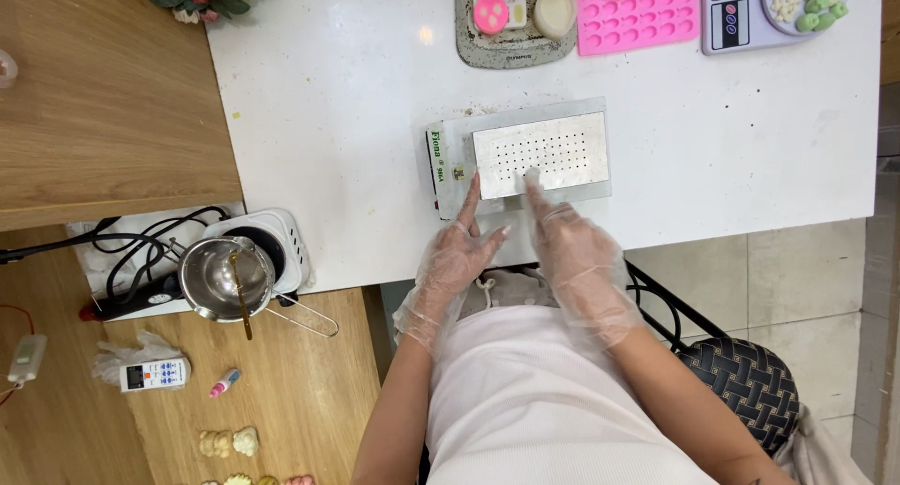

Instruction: Cleaning residue from a wax machine and melting pot using an applicator stick and tissue.

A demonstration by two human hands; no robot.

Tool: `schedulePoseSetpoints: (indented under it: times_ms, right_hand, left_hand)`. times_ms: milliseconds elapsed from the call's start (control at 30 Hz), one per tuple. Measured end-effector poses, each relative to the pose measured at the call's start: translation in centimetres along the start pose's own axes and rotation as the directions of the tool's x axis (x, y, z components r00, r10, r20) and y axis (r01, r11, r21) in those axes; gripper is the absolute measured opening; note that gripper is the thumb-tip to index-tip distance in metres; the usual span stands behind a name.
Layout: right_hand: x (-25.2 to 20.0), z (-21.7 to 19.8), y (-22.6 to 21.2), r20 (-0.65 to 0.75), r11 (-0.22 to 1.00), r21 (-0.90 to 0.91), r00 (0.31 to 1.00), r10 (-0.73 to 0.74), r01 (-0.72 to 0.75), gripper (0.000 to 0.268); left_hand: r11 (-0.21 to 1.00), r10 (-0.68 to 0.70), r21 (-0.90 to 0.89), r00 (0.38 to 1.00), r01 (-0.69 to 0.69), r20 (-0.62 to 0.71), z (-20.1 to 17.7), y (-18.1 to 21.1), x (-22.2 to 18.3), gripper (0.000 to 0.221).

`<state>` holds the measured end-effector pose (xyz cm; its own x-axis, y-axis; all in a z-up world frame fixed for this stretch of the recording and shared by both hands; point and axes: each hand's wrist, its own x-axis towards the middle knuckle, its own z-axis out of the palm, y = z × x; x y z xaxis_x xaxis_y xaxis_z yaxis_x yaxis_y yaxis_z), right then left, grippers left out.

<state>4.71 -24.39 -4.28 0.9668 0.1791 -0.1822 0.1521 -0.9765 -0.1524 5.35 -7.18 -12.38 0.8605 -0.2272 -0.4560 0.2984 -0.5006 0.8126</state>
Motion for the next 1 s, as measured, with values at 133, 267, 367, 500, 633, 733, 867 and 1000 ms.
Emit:
schedulePoseSetpoints:
  times_ms: [133,267,367,500,633,733,867,1000]
  right_hand:
    - [1.1,-3.0,0.8,0.148,0.956,-0.021,0.944,0.293,-0.294,0.043]
    - [2.9,-3.1,2.0,0.052,0.953,-0.030,0.952,0.301,-0.300,0.041]
    - [4.2,-2.7,1.8,-0.065,0.987,-0.085,0.990,0.128,-0.133,0.044]
    - [5.0,1.2,2.4,-0.199,1.000,-0.014,0.980,-0.006,0.003,0.041]
    - [4.7,0.9,1.3,-0.171,0.992,0.021,0.978,-0.121,0.126,0.052]
    - [4.1,1.9,0.6,-0.173,0.978,0.013,0.964,-0.203,0.209,0.051]
    - [4.5,1.3,-0.7,-0.086,0.984,0.136,0.991,-0.105,0.116,0.046]
    - [4.8,1.1,0.0,-0.026,0.922,0.380,0.997,-0.076,0.080,0.038]
  left_hand:
    - [1.000,-0.013,-0.009,1.000,0.013,0.021,-0.4,0.5,0.5,0.105]
    - [1.000,-0.026,0.010,0.999,0.026,0.022,-0.8,0.6,0.9,0.105]
    - [1.000,0.013,0.016,1.000,-0.013,0.010,-0.7,0.6,0.9,0.105]
    - [0.999,-0.028,-0.028,0.999,0.027,-0.026,-0.1,0.5,0.8,0.106]
    - [0.993,0.014,-0.120,0.996,-0.024,-0.084,0.5,0.3,0.8,0.104]
    - [0.977,0.010,-0.209,0.993,-0.035,-0.116,1.3,-0.4,1.2,0.103]
    - [0.925,-0.036,-0.378,0.991,-0.014,-0.125,2.4,-1.4,2.2,0.102]
    - [0.791,-0.061,-0.612,0.996,0.009,-0.064,3.2,-3.4,2.9,0.100]
